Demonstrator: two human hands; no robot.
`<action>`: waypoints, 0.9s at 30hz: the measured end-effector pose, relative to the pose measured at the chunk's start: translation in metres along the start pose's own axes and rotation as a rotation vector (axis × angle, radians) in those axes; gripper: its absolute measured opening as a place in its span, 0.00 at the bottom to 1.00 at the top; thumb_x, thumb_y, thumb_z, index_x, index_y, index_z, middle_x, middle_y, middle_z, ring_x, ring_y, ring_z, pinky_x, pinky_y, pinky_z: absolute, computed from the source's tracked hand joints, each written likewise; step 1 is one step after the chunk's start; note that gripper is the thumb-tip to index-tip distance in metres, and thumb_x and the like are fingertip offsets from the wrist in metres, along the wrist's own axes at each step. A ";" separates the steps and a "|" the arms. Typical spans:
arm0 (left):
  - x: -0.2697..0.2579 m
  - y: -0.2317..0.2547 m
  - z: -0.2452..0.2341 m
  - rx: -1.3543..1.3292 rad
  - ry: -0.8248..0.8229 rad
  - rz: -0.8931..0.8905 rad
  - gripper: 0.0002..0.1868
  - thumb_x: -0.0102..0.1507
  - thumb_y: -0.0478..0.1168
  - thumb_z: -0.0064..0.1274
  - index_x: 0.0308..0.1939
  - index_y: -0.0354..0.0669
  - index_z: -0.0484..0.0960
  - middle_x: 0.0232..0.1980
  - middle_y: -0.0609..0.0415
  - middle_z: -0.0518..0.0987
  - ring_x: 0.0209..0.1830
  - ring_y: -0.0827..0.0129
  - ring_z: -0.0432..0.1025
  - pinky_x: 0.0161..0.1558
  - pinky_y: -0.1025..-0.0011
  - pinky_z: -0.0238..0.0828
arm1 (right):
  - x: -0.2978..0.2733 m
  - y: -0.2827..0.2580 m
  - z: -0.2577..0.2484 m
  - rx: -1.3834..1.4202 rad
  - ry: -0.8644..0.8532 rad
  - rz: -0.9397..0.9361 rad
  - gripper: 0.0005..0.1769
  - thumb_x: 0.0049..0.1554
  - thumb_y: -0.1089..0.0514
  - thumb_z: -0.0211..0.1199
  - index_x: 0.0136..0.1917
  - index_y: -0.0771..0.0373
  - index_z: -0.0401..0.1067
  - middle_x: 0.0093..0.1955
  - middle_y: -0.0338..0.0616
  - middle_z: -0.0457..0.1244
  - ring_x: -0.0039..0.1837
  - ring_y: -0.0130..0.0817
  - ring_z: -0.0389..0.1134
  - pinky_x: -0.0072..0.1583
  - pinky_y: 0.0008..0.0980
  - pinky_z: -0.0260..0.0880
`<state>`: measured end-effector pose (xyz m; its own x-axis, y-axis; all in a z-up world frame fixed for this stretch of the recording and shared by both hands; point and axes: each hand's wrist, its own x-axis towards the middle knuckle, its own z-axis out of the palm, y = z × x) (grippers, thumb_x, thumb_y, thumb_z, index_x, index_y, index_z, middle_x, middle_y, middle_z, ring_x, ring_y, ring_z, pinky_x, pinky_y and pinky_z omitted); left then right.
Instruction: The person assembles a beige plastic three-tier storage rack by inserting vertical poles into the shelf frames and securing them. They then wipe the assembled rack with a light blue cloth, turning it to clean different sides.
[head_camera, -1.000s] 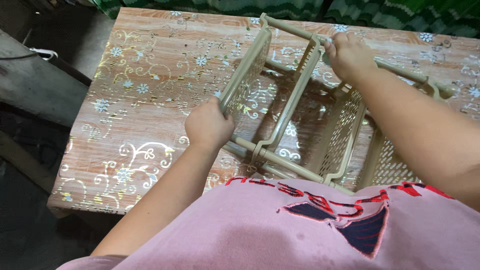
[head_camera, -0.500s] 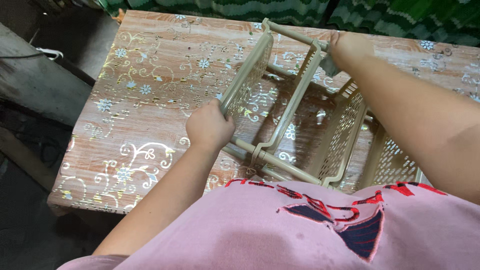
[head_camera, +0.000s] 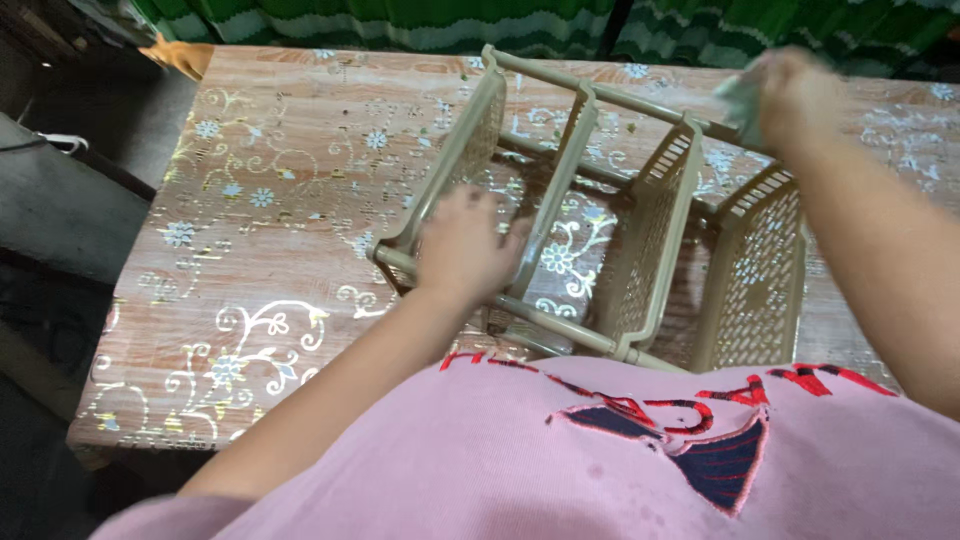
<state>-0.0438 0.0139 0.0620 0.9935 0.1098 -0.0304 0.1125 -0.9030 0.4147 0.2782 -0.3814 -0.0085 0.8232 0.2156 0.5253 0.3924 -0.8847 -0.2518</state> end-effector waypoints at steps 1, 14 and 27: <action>-0.001 0.013 0.004 -0.053 -0.058 -0.001 0.31 0.67 0.59 0.52 0.64 0.40 0.71 0.67 0.40 0.69 0.67 0.47 0.65 0.63 0.47 0.63 | -0.019 -0.011 0.001 0.030 -0.112 -0.023 0.15 0.69 0.55 0.52 0.58 0.58 0.78 0.50 0.58 0.68 0.51 0.60 0.69 0.53 0.56 0.67; 0.000 0.039 0.015 -0.116 -0.285 -0.038 0.26 0.61 0.32 0.44 0.64 0.32 0.61 0.46 0.29 0.82 0.48 0.38 0.78 0.53 0.48 0.73 | -0.026 -0.056 0.006 -0.277 -0.367 0.051 0.29 0.75 0.42 0.41 0.51 0.63 0.76 0.51 0.65 0.69 0.53 0.66 0.68 0.57 0.60 0.66; -0.005 0.045 0.007 -0.118 -0.320 -0.098 0.27 0.62 0.33 0.45 0.66 0.37 0.61 0.46 0.32 0.82 0.48 0.40 0.79 0.51 0.49 0.74 | -0.067 -0.086 -0.003 -0.285 -0.017 -0.116 0.24 0.75 0.46 0.46 0.52 0.64 0.75 0.52 0.56 0.70 0.53 0.61 0.69 0.55 0.55 0.68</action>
